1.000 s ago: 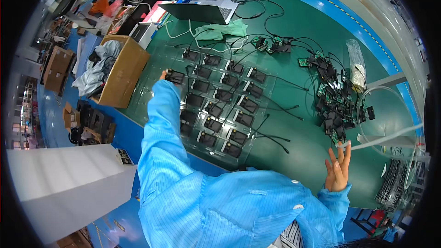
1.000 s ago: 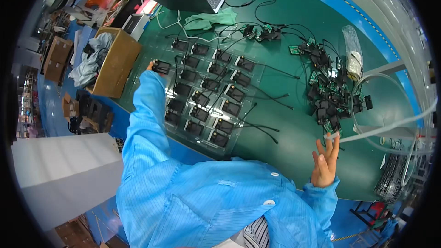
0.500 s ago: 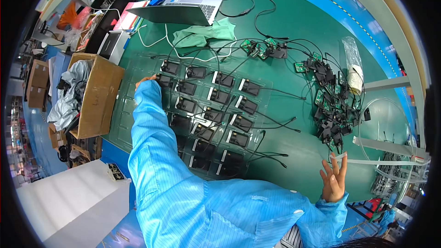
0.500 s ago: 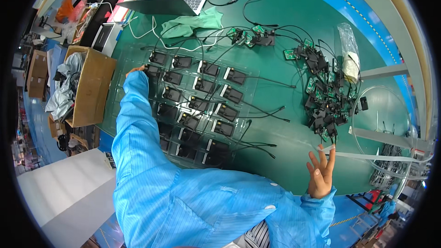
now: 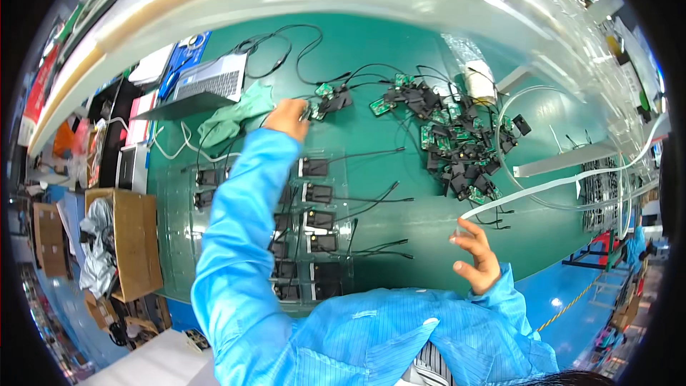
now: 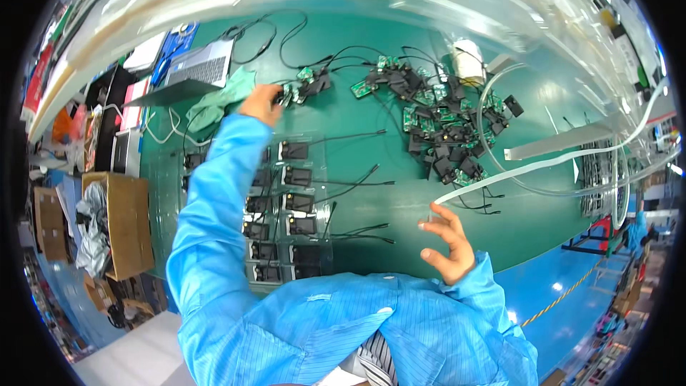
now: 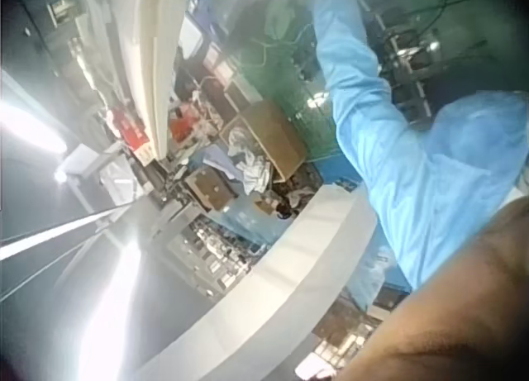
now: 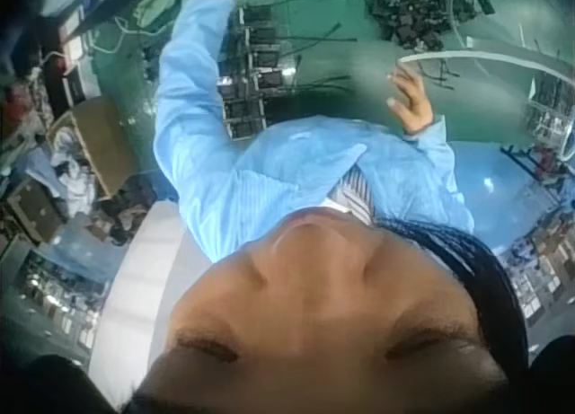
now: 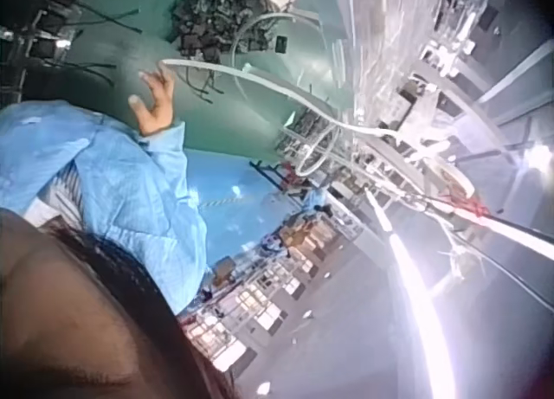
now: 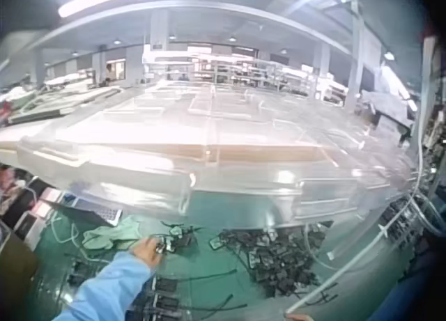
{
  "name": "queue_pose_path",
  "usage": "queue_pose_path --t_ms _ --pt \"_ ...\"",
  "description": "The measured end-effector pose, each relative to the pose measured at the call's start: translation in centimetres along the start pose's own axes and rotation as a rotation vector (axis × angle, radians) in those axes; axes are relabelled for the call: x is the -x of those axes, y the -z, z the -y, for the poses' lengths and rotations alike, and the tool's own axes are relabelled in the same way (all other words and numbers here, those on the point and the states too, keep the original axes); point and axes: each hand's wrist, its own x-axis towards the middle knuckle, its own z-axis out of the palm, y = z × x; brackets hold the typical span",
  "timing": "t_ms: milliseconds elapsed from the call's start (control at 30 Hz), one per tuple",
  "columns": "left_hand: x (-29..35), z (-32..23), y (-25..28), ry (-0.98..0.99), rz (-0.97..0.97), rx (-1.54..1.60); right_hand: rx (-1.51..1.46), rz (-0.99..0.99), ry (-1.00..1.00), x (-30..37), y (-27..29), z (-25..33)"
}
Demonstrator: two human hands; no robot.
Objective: Assemble electronic devices by placing PCBs into plastic housings and snapping on the outer shells.
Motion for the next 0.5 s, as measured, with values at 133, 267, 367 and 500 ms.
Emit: queue_pose_path --t_ms 133,267,367,500 --pt "-4.7 -6.4 -7.0 0.023 0.033 -0.269 0.045 0.029 -0.005 0.9 1.4 0.5" --pt "-9.0 -10.0 -11.8 0.26 0.153 -0.294 0.057 -0.071 -0.044 3.1 2.7 -0.6" --pt "-10.9 -8.1 -16.4 0.351 0.204 -0.253 0.028 -0.12 -0.061 2.7 4.1 -0.8" --pt "-9.7 -1.4 -17.3 0.107 -0.206 -0.305 -0.013 -0.169 -0.04 3.6 4.3 0.2"
